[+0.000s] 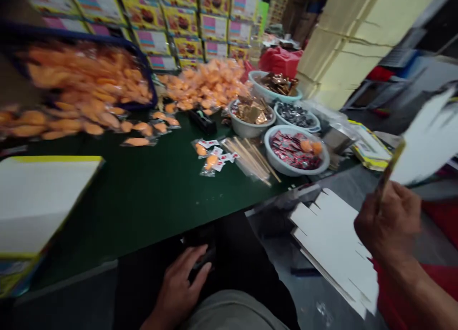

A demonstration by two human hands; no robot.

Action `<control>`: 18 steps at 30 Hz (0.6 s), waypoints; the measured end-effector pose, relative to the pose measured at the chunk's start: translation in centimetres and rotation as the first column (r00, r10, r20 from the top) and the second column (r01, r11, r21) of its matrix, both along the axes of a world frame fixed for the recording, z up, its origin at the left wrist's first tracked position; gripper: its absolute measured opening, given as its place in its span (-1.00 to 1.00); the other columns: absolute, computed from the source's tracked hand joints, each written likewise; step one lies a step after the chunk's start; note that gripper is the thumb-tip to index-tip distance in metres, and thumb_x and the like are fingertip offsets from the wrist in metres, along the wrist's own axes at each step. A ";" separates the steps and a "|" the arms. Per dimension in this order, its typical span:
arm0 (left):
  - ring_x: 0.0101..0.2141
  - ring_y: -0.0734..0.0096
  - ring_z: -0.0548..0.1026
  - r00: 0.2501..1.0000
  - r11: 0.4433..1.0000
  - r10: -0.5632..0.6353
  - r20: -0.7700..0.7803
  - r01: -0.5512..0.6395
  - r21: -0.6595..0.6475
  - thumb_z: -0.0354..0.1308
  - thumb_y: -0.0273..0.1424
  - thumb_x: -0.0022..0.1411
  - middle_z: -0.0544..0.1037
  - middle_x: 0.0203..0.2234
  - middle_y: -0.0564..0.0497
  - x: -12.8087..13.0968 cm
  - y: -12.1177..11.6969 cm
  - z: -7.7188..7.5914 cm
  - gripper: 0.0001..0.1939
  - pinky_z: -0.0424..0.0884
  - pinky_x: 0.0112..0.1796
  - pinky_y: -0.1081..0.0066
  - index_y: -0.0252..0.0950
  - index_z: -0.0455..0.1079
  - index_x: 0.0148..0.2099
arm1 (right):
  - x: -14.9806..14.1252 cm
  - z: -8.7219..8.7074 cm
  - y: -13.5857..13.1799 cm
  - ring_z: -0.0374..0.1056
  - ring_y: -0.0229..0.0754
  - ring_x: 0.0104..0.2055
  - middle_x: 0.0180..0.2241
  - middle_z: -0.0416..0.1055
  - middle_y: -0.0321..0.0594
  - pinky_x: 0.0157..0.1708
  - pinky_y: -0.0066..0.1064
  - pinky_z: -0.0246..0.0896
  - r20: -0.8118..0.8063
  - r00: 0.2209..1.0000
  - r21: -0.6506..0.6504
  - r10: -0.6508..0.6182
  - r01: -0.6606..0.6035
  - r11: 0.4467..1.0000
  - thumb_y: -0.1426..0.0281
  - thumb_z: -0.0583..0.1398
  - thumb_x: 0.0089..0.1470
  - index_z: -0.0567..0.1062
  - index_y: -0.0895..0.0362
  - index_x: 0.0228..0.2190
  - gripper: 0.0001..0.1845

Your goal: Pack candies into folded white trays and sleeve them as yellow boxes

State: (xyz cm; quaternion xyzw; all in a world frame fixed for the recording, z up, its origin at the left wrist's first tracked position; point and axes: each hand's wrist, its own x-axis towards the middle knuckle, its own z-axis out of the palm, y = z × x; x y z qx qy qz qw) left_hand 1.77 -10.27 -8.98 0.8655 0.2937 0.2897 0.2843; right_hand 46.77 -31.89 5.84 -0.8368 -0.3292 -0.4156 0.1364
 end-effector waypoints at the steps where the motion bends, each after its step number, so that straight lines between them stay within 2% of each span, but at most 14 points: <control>1: -0.03 0.19 0.70 0.999 0.998 0.032 0.004 -0.032 -0.045 0.27 -0.28 0.38 0.69 0.03 -0.07 -0.3 -0.1 1.2 -0.57 0.66 -0.01 0.26 -0.09 0.48 0.27 | -1.3 0.5 2.4 0.45 0.23 0.20 0.08 0.54 0.35 -0.05 0.05 0.33 0.083 0.984 0.029 0.155 -0.158 0.987 0.22 0.03 0.45 0.54 0.20 0.25 -0.45; 3: 0.04 0.11 0.66 0.992 0.985 0.109 0.060 -0.100 -0.140 0.33 -0.25 0.33 0.61 0.15 -0.11 -0.9 -0.3 3.9 -0.37 0.63 0.06 0.14 -0.02 0.34 0.40 | -5.1 1.9 7.2 0.46 0.20 0.23 0.20 0.51 0.21 0.03 0.06 0.33 0.194 0.865 0.000 0.463 -0.472 0.882 0.32 0.13 0.40 0.41 0.07 0.38 -0.43; 6: 0.20 -0.06 0.54 0.918 0.943 0.265 0.295 -0.184 -0.276 0.37 -0.06 0.28 0.41 0.33 -0.23 -1.9 -0.6 7.8 -0.07 0.55 0.15 -0.02 -0.01 0.06 0.56 | -13.0 3.8 13.0 0.46 0.13 0.22 0.34 0.40 -0.03 0.10 0.01 0.35 0.156 0.705 -0.032 0.692 -0.696 0.717 0.47 0.20 0.33 0.31 -0.10 0.43 -0.30; 8: 0.28 -0.15 0.45 0.813 0.912 0.362 0.457 -0.205 -0.356 0.37 0.12 0.21 0.30 0.40 -0.27 -2.6 -0.9 9.6 0.08 0.52 0.17 -0.06 -0.04 -0.04 0.59 | -18.3 4.2 15.5 0.40 0.16 0.27 0.44 0.26 -0.11 0.15 0.05 0.33 -0.039 0.582 -0.078 0.813 -0.812 0.578 0.44 0.16 0.37 0.18 -0.09 0.49 -0.26; 9: 0.29 -0.18 0.42 0.762 0.894 0.400 0.509 -0.201 -0.401 0.37 0.18 0.17 0.28 0.41 -0.28 -3.0 -1.0 10.1 0.12 0.51 0.18 -0.05 -0.06 -0.03 0.58 | -20.7 4.0 16.3 0.37 0.19 0.29 0.47 0.20 -0.13 0.17 0.08 0.32 -0.162 0.495 -0.082 0.854 -0.869 0.488 0.43 0.13 0.38 0.09 -0.08 0.51 -0.23; 11: 0.28 -0.18 0.44 0.690 0.840 0.472 0.550 -0.162 -0.518 0.38 0.22 0.12 0.33 0.39 -0.25 -3.5 -1.3 10.6 0.12 0.53 0.17 -0.03 -0.09 0.05 0.55 | -25.2 2.5 17.3 0.34 0.27 0.30 0.50 0.13 -0.12 0.15 0.15 0.31 -0.387 0.332 -0.053 0.860 -0.939 0.339 0.42 0.10 0.38 -0.09 -0.05 0.55 -0.15; 12: 0.26 -0.16 0.47 0.664 0.795 0.520 0.538 -0.147 -0.588 0.39 0.21 0.12 0.39 0.36 -0.24 -3.7 -1.4 10.4 0.09 0.55 0.17 -0.02 -0.11 0.11 0.53 | -27.2 1.3 17.7 0.35 0.29 0.27 0.50 0.11 -0.09 0.13 0.18 0.32 -0.463 0.280 -0.047 0.841 -0.955 0.292 0.43 0.09 0.38 -0.15 -0.03 0.56 -0.12; 14: 0.21 -0.11 0.53 0.614 0.655 0.664 0.427 -0.203 -0.728 0.44 0.11 0.12 0.53 0.26 -0.20 -3.9 -1.3 9.7 -0.03 0.54 0.19 0.00 -0.18 0.27 0.44 | -30.9 -1.5 18.0 0.38 0.28 0.22 0.50 0.08 0.04 0.07 0.17 0.37 -0.560 0.236 -0.102 0.794 -0.971 0.216 0.45 0.08 0.36 -0.19 0.08 0.56 -0.10; 16: 0.16 -0.06 0.58 0.537 0.479 0.807 0.248 -0.348 -0.806 0.47 -0.03 0.13 0.62 0.15 -0.18 -3.9 -0.7 8.8 -0.23 0.50 0.24 0.00 -0.27 0.43 0.28 | -33.8 -4.2 18.2 0.37 0.29 0.21 0.48 0.09 0.23 0.07 0.17 0.39 -0.613 0.230 -0.190 0.756 -0.972 0.142 0.47 0.10 0.34 -0.07 0.28 0.53 -0.15; 18: 0.12 -0.03 0.62 0.456 0.323 0.885 0.094 -0.456 -0.829 0.47 -0.15 0.15 0.67 0.07 -0.18 -3.7 0.2 7.9 -0.43 0.47 0.27 -0.01 -0.34 0.53 0.12 | -35.2 -5.9 18.2 0.31 0.32 0.25 0.46 0.10 0.34 0.12 0.20 0.37 -0.655 0.222 -0.219 0.722 -0.971 0.099 0.42 0.17 0.32 0.06 0.40 0.47 -0.18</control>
